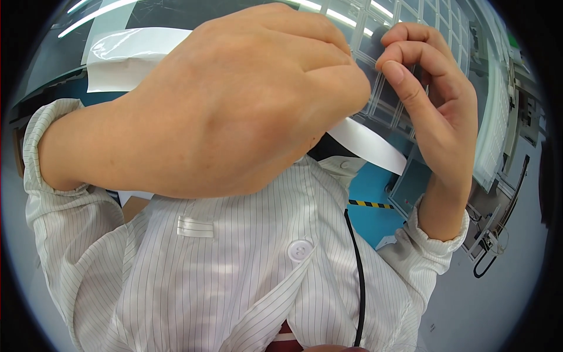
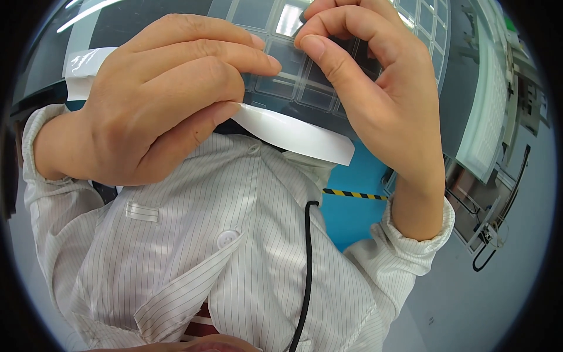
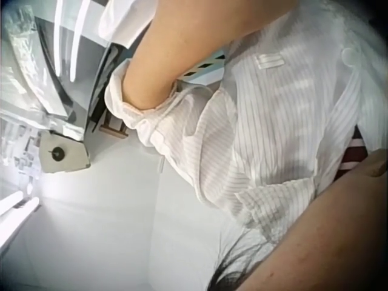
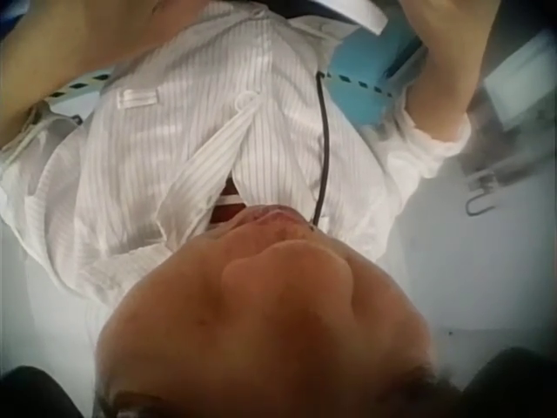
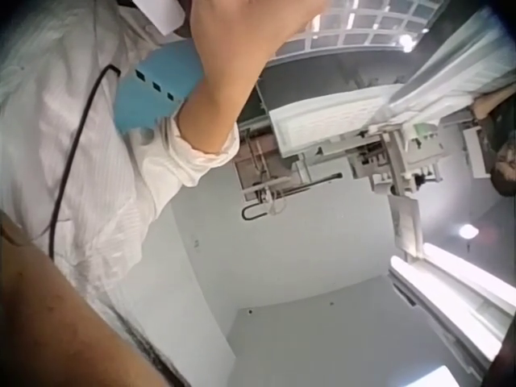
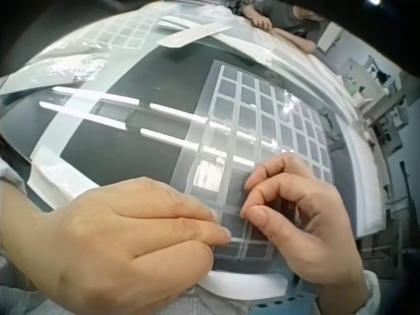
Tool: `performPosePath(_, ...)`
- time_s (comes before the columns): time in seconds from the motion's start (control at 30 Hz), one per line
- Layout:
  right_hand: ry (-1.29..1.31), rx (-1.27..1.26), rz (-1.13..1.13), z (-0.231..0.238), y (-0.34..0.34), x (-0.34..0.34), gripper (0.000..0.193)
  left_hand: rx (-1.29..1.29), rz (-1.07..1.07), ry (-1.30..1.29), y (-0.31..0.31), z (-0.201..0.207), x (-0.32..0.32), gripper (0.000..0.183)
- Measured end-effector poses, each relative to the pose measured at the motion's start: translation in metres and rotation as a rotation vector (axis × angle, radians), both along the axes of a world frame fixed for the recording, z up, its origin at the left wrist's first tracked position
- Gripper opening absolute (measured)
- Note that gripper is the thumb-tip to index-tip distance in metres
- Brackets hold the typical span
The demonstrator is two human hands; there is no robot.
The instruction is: Peeling and carefully applying white adhesive strips to the edges and dividers of a transparent plastic grid tray.
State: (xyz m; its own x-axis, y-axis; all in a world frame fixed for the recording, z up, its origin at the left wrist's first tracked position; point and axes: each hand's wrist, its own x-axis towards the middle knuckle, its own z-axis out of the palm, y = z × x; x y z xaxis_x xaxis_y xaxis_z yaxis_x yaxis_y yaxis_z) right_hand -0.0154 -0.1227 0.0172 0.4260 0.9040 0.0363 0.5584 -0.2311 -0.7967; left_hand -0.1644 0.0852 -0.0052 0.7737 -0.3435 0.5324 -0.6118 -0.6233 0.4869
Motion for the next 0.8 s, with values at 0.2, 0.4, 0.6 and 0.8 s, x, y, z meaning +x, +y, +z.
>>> performPosePath(0.2,0.105,0.026,-0.076,-0.001,0.005,-0.008,0.009,0.003,0.001,-0.018,0.002,-0.002,-0.001,0.009)
performPosePath(0.4,-0.377,0.077,-0.058,-0.011,0.008,-0.012,0.011,0.024,0.009,-0.043,-0.004,0.003,0.007,0.01)
performPosePath(0.6,-0.054,0.017,-0.106,0.008,-0.004,-0.007,0.018,0.045,0.018,-0.071,-0.012,0.007,0.016,0.01)
performPosePath(0.8,-0.193,0.104,0.061,0.012,-0.008,-0.024,0.015,0.059,0.045,-0.096,-0.025,0.009,0.03,0.01)
